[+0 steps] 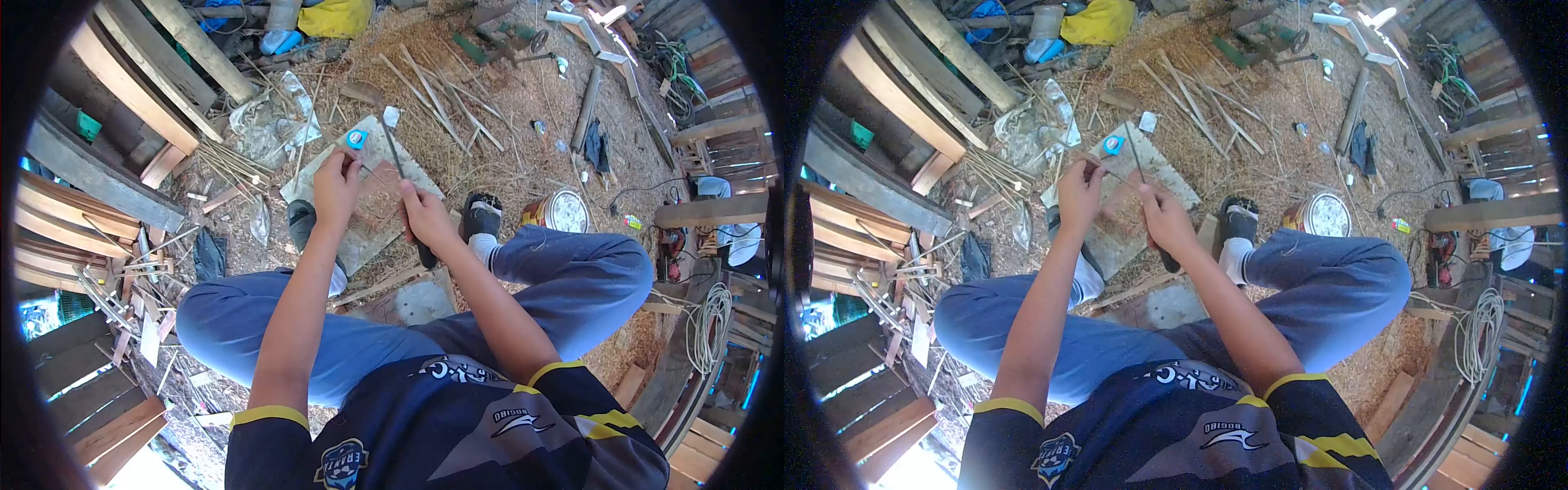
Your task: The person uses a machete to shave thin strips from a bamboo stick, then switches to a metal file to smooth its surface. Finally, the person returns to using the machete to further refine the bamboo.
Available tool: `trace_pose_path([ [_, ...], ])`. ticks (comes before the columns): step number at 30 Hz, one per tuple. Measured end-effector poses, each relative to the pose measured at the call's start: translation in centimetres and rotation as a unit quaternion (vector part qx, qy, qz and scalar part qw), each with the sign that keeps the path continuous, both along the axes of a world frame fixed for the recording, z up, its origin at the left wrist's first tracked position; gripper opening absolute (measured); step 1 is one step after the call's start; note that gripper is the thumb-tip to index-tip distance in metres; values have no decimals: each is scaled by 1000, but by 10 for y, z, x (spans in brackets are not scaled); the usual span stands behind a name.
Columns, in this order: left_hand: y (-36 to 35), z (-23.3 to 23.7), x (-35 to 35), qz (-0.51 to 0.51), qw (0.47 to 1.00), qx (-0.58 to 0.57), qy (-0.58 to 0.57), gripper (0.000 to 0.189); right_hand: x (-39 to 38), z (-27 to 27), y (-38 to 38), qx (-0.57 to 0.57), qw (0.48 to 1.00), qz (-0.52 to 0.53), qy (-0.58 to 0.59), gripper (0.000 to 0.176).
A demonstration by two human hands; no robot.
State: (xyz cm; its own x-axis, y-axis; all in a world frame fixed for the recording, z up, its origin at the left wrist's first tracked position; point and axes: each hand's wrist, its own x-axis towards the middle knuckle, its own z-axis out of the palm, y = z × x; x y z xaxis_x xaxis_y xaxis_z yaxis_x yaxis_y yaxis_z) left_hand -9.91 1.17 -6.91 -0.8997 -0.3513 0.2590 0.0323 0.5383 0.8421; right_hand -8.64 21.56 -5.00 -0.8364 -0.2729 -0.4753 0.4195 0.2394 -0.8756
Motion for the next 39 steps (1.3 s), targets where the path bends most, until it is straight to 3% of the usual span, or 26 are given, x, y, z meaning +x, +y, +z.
trace_pose_path([
  [1, -1, -9, 1, -1, 1000, 5, 6, 10, -1, -11, -1, -21, 1000, 9, 18, 61],
  [5, 0, -19, -1, 3, 1000, 23, -6, 9, -7, -38, -1, 209, 970, 70, 100, 63],
  [8, 0, -25, -4, 9, 1000, 29, 0, 9, -6, -65, -3, 197, 971, 51, 123, 64],
  [11, 4, -16, -2, 12, 999, 46, 5, 8, -14, -58, -8, 225, 967, 87, 81, 64],
  [14, 5, -12, 3, 16, 999, -8, -31, 6, -17, -56, -15, 211, 970, 90, 77, 64],
  [17, 2, -23, 6, 26, 997, -70, 8, 7, -17, -53, -20, 212, 969, 91, 86, 64],
  [23, -8, -31, 14, 16, 997, -77, 3, 8, -17, -46, -23, 236, 959, 131, 84, 65],
  [26, -11, -37, 19, 7, 995, -99, 18, 9, -20, -70, -17, 252, 958, 117, 70, 67],
  [35, -9, -33, 25, 2, 996, -86, -3, 9, -26, -60, -9, 277, 945, 166, 56, 69],
  [38, -10, -38, 24, -7, 998, -63, 9, 9, -18, -57, -13, 248, 946, 164, 132, 70],
  [39, -9, -40, 26, -4, 998, -60, 11, 9, -17, -58, -11, 259, 945, 167, 104, 70],
])
